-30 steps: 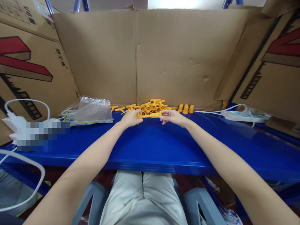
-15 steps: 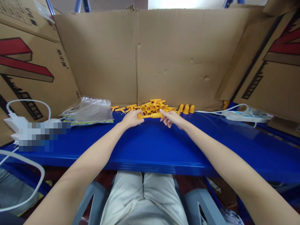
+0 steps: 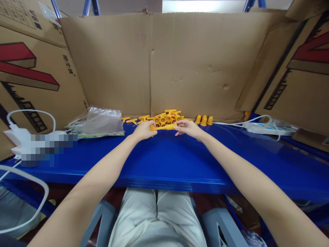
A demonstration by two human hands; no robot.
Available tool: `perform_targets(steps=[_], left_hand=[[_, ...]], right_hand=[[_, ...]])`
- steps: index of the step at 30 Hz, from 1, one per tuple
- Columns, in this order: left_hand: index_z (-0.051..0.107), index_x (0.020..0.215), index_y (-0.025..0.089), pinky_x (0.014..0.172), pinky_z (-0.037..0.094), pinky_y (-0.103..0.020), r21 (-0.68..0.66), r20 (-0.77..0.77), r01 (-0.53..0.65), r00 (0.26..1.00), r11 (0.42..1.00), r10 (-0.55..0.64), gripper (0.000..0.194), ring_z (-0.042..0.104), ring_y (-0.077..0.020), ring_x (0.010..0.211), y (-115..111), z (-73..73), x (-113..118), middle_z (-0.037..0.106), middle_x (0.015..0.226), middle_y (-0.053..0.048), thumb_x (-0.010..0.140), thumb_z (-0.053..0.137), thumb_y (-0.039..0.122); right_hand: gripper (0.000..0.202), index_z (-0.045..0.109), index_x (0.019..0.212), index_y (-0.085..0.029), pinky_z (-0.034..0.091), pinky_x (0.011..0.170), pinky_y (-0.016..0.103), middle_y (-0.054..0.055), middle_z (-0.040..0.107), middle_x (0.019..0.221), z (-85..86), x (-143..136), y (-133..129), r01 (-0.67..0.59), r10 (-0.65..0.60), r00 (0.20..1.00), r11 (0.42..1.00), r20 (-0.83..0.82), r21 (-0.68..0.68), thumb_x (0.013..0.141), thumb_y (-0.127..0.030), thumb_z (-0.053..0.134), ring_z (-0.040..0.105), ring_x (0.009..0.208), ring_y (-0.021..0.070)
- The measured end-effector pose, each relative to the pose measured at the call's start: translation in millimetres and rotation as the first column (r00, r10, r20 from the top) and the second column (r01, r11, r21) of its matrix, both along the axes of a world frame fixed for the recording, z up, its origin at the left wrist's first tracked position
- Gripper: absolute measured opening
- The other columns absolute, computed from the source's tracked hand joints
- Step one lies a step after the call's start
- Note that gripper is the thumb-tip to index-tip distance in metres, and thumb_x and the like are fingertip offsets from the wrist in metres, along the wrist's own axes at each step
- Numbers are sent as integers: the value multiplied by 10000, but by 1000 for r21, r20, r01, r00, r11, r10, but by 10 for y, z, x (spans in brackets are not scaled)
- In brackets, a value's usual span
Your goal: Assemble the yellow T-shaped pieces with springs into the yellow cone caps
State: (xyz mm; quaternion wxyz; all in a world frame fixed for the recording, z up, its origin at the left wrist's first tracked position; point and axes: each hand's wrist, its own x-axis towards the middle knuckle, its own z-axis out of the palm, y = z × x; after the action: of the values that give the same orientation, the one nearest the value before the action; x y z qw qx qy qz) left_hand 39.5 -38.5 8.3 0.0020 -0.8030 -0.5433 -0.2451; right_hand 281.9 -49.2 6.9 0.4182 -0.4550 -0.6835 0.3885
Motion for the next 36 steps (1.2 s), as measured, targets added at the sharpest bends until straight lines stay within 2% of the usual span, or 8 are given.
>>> perform_targets(steps=[3, 6, 9, 14, 19, 22, 28, 36], left_hand=[[643, 931, 191, 627, 388, -271, 6, 8, 20, 1000, 1000, -20, 251, 585, -183, 666, -19, 7, 12, 620, 651, 5, 705, 609, 294], [639, 919, 192, 625, 380, -268, 5, 32, 36, 999, 999, -37, 243, 573, -174, 650, -33, 9, 19, 609, 643, 14, 696, 609, 285], [635, 923, 189, 621, 376, -268, 0, 62, 55, 997, 999, -55, 248, 568, -173, 635, -45, 9, 26, 598, 618, 22, 695, 613, 282], [626, 919, 199, 607, 369, -270, 3, 59, 42, 997, 999, -42, 250, 582, -183, 644, -51, 14, 31, 596, 601, 28, 704, 642, 325], [622, 903, 203, 623, 379, -277, 27, 33, 33, 999, 999, -34, 270, 608, -202, 686, -31, 7, 17, 623, 647, 12, 713, 664, 390], [618, 892, 204, 632, 377, -279, 43, 31, 29, 999, 999, -30, 283, 621, -210, 727, -12, -6, 7, 644, 703, -4, 721, 667, 424], [613, 900, 208, 637, 369, -278, 73, 24, 35, 999, 997, -37, 324, 630, -218, 772, 8, -24, -1, 653, 751, -17, 728, 665, 477], [625, 923, 212, 642, 375, -282, 77, 45, 53, 997, 996, -57, 356, 627, -224, 760, -5, -22, -2, 641, 723, -16, 725, 660, 505]], right_hand=[[242, 657, 887, -127, 576, 595, 227, 90, 745, 841, 28, -17, -35, -5, 5, 1000, 1000, 8, -13, 850, -362, 698, 683, 564, 116], [383, 589, 692, -133, 523, 499, 180, 80, 716, 655, 46, -42, -60, -2, 2, 1000, 999, 7, -44, 880, -465, 626, 643, 474, 101], [449, 546, 644, -140, 483, 438, 177, 88, 684, 565, 55, -74, -70, 33, -31, 999, 995, 25, -99, 905, -505, 560, 606, 404, 104], [465, 583, 718, -131, 457, 395, 195, 101, 697, 599, 69, -91, -73, 84, -75, 994, 987, 74, -136, 934, -532, 489, 596, 381, 118], [386, 618, 1185, -146, 545, 523, 198, 144, 716, 1109, 77, -20, -69, 31, -26, 999, 992, 39, -122, 895, -400, 635, 707, 598, 129], [638, 485, 1399, -199, 586, 672, 221, 148, 615, 1310, 54, 35, -33, -41, 42, 999, 996, 8, -82, 816, -245, 739, 727, 720, 122], [450, 644, 1213, -157, 612, 728, 277, 104, 715, 1094, 7, 70, 36, -77, 76, 997, 997, -19, -33, 784, -231, 759, 727, 733, 151], [246, 697, 1008, -145, 592, 598, 221, 58, 741, 878, 80, 38, -38, -39, 37, 998, 999, -50, -29, 796, -257, 755, 698, 585, 123]])
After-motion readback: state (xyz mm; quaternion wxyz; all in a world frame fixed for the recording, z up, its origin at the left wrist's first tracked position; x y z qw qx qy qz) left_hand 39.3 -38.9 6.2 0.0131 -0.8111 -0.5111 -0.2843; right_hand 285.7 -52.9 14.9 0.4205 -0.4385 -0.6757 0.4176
